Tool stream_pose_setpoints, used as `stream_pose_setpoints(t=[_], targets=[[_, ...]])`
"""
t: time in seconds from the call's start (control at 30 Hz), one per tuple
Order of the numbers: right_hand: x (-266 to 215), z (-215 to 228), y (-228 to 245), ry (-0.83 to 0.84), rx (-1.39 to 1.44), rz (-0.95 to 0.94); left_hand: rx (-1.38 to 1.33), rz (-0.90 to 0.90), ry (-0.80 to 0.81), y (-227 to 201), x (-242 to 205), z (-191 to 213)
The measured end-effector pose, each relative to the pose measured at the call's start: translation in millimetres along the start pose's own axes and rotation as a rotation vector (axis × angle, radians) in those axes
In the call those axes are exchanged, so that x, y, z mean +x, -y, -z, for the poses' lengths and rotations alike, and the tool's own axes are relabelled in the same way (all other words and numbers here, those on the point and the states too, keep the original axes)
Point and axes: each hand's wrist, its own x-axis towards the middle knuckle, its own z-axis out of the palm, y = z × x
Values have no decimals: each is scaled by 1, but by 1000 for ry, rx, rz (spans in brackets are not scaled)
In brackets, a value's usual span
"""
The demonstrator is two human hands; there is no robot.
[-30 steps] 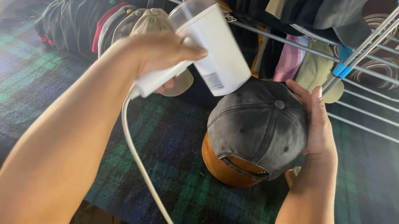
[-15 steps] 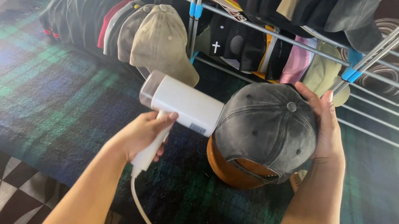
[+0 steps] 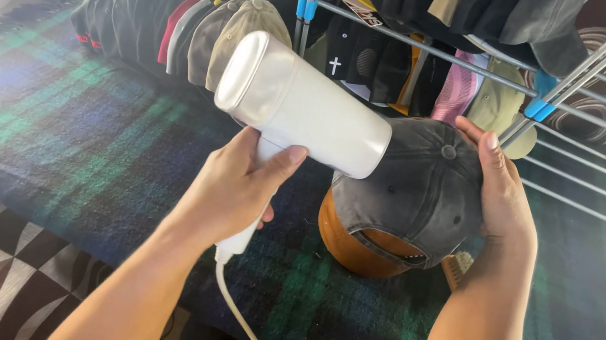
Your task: Cleaning a baseball cap using a brush and a hairdryer
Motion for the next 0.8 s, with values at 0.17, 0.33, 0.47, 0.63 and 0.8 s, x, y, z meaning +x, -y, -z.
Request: stream_pose_setpoints(t=[0.17,0.33,0.47,0.63,0.8], targets=[[-1,0,-3,2,-21,-9,-108,-18,-57,42,-21,-34],[10,0,4,-60,54,-240,-216,69,-79,106,-37,-73],[11,0,0,-72,74,-250,-270,96,-164,134,-46,-99],[10,-2,2,-58,79,-225,-335,260,-122,132,-52,-99],[14,4,-6,-8,93,-183,-343,220,-179,126,-58,-94]])
